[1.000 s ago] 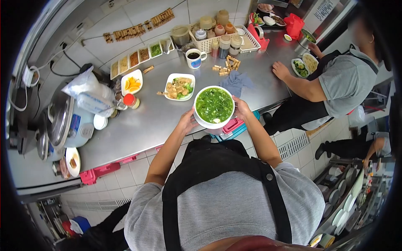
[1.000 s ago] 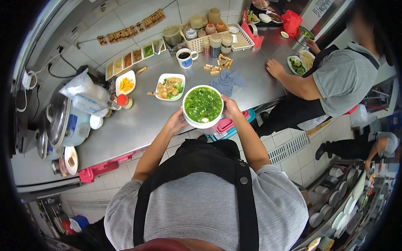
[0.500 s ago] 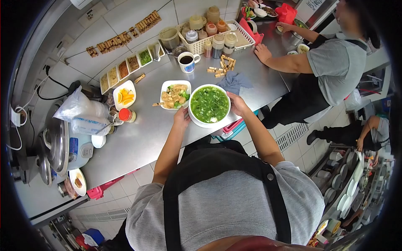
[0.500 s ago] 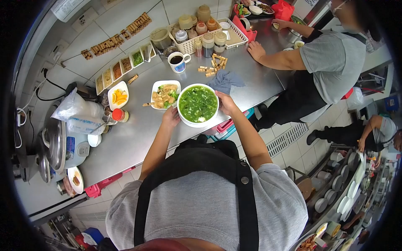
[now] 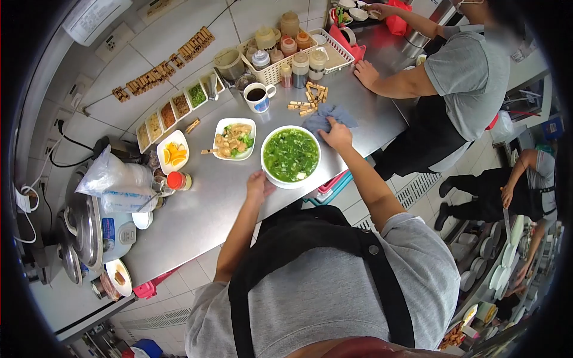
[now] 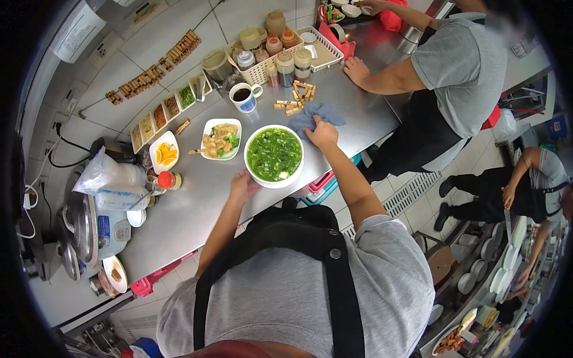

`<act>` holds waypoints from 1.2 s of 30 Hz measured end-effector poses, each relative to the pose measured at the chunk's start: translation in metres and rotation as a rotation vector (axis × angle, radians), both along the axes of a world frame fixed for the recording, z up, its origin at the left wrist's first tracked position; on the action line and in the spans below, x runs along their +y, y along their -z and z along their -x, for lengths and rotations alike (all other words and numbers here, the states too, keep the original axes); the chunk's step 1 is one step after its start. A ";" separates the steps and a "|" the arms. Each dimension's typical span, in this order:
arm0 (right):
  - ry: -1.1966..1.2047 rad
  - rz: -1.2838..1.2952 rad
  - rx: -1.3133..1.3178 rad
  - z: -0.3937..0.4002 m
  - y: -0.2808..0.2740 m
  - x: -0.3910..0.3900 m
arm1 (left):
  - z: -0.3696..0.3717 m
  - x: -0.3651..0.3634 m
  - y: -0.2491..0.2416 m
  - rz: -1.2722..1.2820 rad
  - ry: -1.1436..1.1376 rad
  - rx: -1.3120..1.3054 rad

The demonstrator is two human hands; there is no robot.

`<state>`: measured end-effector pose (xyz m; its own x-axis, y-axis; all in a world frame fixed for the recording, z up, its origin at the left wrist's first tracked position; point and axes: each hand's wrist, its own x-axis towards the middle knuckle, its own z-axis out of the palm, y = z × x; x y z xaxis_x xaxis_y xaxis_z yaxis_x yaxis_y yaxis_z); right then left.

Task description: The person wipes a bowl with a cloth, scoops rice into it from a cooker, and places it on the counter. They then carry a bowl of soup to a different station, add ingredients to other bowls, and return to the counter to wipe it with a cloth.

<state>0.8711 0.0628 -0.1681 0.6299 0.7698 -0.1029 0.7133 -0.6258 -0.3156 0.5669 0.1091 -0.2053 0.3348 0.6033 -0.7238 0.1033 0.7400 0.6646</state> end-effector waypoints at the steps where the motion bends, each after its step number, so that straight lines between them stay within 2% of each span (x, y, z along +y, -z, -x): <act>1: 0.070 0.000 0.000 -0.010 -0.001 0.004 | 0.000 -0.009 0.000 0.025 0.020 -0.017; 3: 0.230 -0.029 0.033 -0.030 -0.002 0.016 | -0.001 -0.029 -0.002 0.090 0.052 -0.059; 4: 0.233 -0.037 0.038 -0.039 0.000 0.029 | -0.002 -0.036 -0.004 0.126 0.066 -0.086; 6: 0.489 -0.085 0.101 -0.059 0.008 0.060 | -0.004 -0.044 0.005 0.097 0.060 -0.187; 10: 0.470 -0.174 0.230 -0.093 0.028 0.109 | -0.015 -0.049 0.001 0.075 -0.062 -0.194; 11: 0.402 -0.283 0.252 -0.097 0.027 0.115 | -0.012 -0.048 0.002 0.077 -0.054 -0.182; 12: 0.336 -0.391 0.270 -0.098 0.027 0.116 | -0.011 -0.049 0.002 0.069 -0.075 -0.173; 15: 0.249 -0.407 0.315 -0.082 0.023 0.100 | -0.016 -0.032 0.006 0.033 -0.093 -0.186; 16: 0.265 -0.393 0.311 -0.074 0.024 0.082 | -0.014 -0.033 0.007 0.050 -0.080 -0.184; 19: 0.244 -0.623 0.425 -0.048 0.018 0.021 | -0.021 -0.019 0.007 0.007 -0.075 -0.159; 24: 0.312 -0.691 0.195 -0.013 0.038 -0.110 | -0.032 -0.003 0.008 0.034 -0.038 -0.195; 26: 0.344 -0.637 0.111 0.009 0.042 -0.160 | -0.037 0.006 0.011 0.023 -0.057 -0.192; 28: 0.424 -0.565 0.185 0.041 0.038 -0.206 | -0.039 0.019 0.018 0.031 0.029 -0.212; 31: 0.549 -0.407 0.255 0.087 0.058 -0.282 | -0.047 0.030 0.021 0.027 0.014 -0.264; 34: 0.783 -0.328 0.252 0.140 0.065 -0.340 | -0.052 0.051 0.034 -0.020 0.108 -0.346; 36: 0.903 -0.166 0.277 0.178 0.074 -0.374 | -0.052 0.064 0.043 -0.128 0.221 -0.346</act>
